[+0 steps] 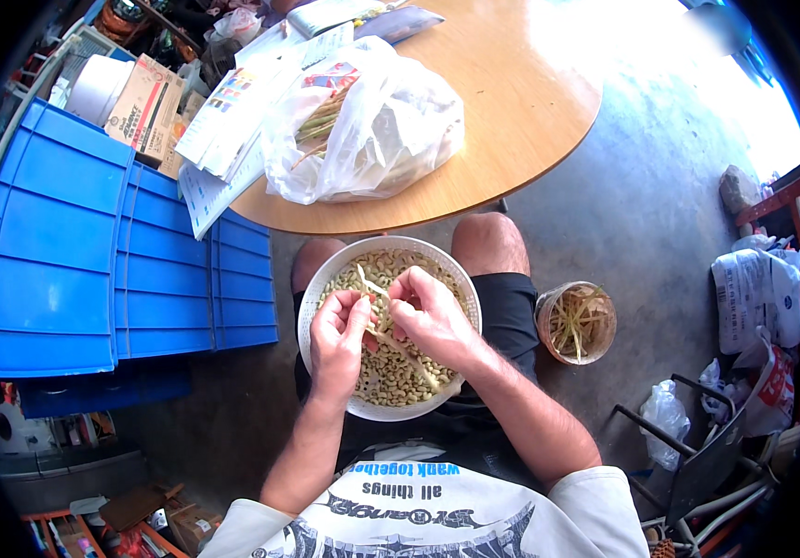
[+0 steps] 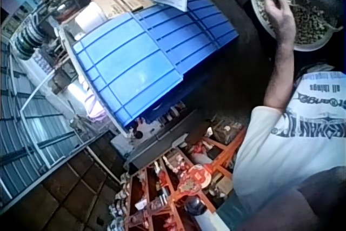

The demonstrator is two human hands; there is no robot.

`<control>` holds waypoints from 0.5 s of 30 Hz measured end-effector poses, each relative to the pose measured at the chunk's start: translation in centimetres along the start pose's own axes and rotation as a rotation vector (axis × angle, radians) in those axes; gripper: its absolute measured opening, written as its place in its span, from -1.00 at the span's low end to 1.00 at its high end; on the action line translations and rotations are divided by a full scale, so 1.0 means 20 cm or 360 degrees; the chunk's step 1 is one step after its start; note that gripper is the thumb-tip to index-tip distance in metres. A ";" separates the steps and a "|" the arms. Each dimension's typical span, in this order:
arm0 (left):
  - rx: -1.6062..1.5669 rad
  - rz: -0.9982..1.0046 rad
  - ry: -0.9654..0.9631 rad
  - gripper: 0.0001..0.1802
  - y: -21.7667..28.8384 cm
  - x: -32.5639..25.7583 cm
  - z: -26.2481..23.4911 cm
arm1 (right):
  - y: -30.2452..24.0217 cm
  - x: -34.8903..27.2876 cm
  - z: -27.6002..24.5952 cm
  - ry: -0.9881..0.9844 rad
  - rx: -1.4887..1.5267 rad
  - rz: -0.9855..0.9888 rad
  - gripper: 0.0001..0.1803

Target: The person sits at a table and repeatedly picks up broad bean pods, opens them by hand, and removes the beans into a white bowl. The empty pods are placed into a separate container. The process continues with multiple pods throughout the clip.

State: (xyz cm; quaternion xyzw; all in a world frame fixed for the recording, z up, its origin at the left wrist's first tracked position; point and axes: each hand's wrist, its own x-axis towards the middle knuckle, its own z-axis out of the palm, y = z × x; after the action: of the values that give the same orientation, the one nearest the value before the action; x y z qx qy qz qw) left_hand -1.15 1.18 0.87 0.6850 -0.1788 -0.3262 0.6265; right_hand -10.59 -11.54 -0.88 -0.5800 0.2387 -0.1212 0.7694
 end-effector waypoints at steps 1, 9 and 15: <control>0.0066 0.0028 -0.0020 -0.88 -0.01 0.00 -0.01 | 0.01 0.00 0.01 0.0020 0.0021 -0.0041 -0.85; -0.0016 -0.0098 -0.0161 -0.84 -0.02 0.00 -0.03 | 0.06 0.02 -0.01 -0.0020 -0.0145 -0.0132 -0.76; -0.0246 -0.0172 -0.0052 -0.81 -0.03 0.01 -0.06 | 0.01 0.00 -0.04 -0.0091 0.0444 0.0072 -0.85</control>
State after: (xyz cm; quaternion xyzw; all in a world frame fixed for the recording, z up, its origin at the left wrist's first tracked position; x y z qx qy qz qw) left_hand -0.31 1.98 0.16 0.6378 -0.1261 -0.3835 0.6560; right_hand -11.00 -12.17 -1.33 -0.4651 0.2106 -0.1191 0.8515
